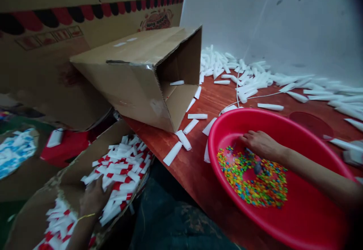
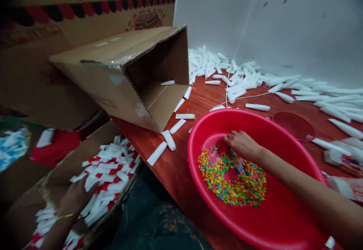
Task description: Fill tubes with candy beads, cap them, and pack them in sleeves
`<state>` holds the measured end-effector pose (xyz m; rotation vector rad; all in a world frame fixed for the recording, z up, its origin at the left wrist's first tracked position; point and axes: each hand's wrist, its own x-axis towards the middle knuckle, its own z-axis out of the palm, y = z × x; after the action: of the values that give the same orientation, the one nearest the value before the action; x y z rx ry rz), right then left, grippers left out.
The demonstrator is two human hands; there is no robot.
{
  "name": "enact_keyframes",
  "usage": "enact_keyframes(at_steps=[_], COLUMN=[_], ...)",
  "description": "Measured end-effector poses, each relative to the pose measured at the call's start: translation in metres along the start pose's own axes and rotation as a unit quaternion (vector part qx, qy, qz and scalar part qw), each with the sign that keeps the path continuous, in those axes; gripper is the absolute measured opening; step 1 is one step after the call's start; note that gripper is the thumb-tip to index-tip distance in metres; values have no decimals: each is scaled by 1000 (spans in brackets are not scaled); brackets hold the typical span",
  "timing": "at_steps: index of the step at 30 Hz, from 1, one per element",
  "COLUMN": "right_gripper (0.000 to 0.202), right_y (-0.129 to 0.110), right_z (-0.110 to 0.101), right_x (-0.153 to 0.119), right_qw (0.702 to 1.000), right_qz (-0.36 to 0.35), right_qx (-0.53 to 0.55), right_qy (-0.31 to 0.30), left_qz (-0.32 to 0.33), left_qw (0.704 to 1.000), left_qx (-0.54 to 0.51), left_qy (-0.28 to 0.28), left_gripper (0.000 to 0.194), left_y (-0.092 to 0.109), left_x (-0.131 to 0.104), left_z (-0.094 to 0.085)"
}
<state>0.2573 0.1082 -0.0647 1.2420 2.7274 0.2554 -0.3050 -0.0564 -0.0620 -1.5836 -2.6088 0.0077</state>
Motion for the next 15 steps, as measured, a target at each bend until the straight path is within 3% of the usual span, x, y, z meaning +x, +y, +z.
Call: enact_keyframes(at_steps=[2,5,9,12,15], right_gripper=[18,19,21,17,10], right_y=[-20,-61,-102,-106,-95], right_z=[-7,-21,-30,-29,-30], right_x=[-5,-15,-22,-27,-33], right_qw=[1000,997,997,988,933], right_qz=[-1,-24,-59,-51,1], right_qx=[-27,-71,-33,131,347], right_qy=[-6,-21,-28,-58,-91], left_qz=[79,218,310,339,347], left_qw=[995,966,942,938,935], left_qx=[-38,-110,-107,-60,-70], left_qy=[43,91,72,32,10], left_gripper=[52,46,51,44,34], left_y=[31,105,194,223,225], left_x=[-1,-1,-6,-6,0], left_z=[-3,-15,-26,-23,-22])
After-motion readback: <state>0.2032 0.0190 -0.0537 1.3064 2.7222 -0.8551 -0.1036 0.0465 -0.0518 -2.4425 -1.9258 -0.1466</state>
